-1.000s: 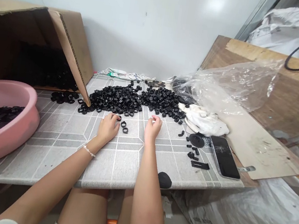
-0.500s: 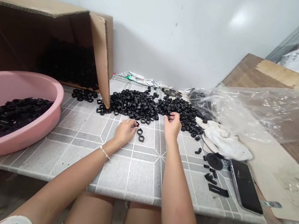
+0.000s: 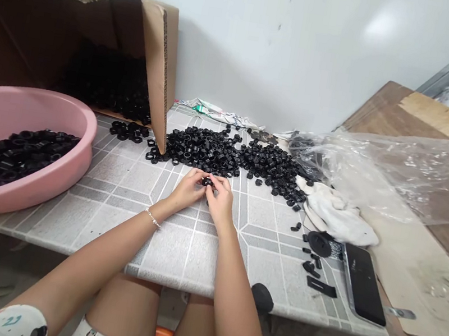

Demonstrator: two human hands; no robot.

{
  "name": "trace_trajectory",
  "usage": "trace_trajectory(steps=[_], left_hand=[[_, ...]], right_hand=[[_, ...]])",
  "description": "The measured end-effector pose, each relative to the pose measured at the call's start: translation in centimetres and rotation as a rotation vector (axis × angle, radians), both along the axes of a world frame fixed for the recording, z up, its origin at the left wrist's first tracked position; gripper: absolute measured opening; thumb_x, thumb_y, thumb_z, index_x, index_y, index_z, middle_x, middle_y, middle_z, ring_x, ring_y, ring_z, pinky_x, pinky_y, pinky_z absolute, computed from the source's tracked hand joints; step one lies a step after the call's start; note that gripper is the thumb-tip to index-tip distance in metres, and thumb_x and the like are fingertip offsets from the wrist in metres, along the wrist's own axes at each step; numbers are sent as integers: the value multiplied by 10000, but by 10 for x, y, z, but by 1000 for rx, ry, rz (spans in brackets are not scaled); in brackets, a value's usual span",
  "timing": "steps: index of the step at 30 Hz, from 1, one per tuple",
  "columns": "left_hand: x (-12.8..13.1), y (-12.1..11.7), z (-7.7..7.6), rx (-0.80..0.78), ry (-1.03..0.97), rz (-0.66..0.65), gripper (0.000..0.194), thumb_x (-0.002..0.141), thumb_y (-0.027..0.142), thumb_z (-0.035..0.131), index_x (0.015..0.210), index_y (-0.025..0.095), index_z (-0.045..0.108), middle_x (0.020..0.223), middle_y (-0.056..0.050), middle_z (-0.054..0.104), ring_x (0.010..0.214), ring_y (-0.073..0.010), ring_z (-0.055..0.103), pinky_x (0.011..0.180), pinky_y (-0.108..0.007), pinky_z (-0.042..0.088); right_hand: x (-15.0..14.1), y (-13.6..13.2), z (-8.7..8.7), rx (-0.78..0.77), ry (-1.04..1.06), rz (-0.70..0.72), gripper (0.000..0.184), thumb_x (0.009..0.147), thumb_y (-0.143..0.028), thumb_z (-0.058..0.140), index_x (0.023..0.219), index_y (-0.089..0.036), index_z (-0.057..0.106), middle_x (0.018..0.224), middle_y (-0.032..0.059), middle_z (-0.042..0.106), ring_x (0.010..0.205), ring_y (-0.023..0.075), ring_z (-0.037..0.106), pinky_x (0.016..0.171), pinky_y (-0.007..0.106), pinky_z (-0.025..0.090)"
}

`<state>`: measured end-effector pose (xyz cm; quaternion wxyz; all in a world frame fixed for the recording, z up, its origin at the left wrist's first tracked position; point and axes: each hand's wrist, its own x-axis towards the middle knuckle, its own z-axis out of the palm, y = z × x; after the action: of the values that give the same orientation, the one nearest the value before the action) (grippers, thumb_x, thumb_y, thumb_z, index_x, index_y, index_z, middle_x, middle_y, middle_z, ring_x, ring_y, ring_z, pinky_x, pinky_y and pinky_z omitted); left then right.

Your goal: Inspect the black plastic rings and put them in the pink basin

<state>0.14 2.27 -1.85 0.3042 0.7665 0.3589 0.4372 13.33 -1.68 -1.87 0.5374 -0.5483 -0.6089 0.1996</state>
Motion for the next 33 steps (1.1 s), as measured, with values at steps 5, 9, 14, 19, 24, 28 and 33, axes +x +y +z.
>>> trace_trajectory(steps=[5,9,14,19,24,28,33], left_hand=[[4,-1,3,-136,-258,-46,216,780,177,615,994,166,637,1041,-76,593,1006,-183,575,925,-338,472],[7,1,3,-381,-470,-104,278,723,258,707,977,157,661,1072,-89,640,981,-194,604,880,-335,491],[6,6,5,-572,-582,-126,339,642,336,779,919,154,707,930,-63,706,828,-177,626,843,-346,491],[6,7,3,-702,-646,-162,386,551,369,841,826,144,691,832,-34,696,763,-155,624,843,-359,501],[7,2,1,-750,-709,-197,394,549,358,854,783,137,627,842,-10,667,763,-138,620,876,-382,491],[6,-1,2,-743,-709,-225,404,559,342,853,796,141,595,846,1,641,774,-131,617,888,-379,474],[6,-1,3,-785,-718,-259,410,577,354,843,782,148,554,836,14,613,784,-116,599,884,-358,470]], right_hand=[[2,-4,9,22,100,-36,303,803,-279,557,1076,-202,664,1048,90,639,939,204,620,893,392,510],[9,-1,8,-42,273,-1,266,766,-352,630,978,-193,647,967,72,685,900,201,640,892,401,506],[12,2,6,-80,326,45,277,723,-406,682,903,-198,657,935,57,708,887,207,654,888,405,504],[9,1,5,-86,327,36,260,724,-405,681,869,-190,669,914,62,709,852,210,653,867,401,508],[8,0,2,-62,265,37,256,745,-437,656,846,-202,647,907,57,686,849,211,634,833,389,511],[7,-1,1,-24,169,-4,238,765,-423,633,837,-196,633,881,53,656,807,195,608,797,371,504],[4,-2,3,-20,177,-5,254,776,-441,622,852,-199,634,880,57,658,810,200,608,797,374,503]])
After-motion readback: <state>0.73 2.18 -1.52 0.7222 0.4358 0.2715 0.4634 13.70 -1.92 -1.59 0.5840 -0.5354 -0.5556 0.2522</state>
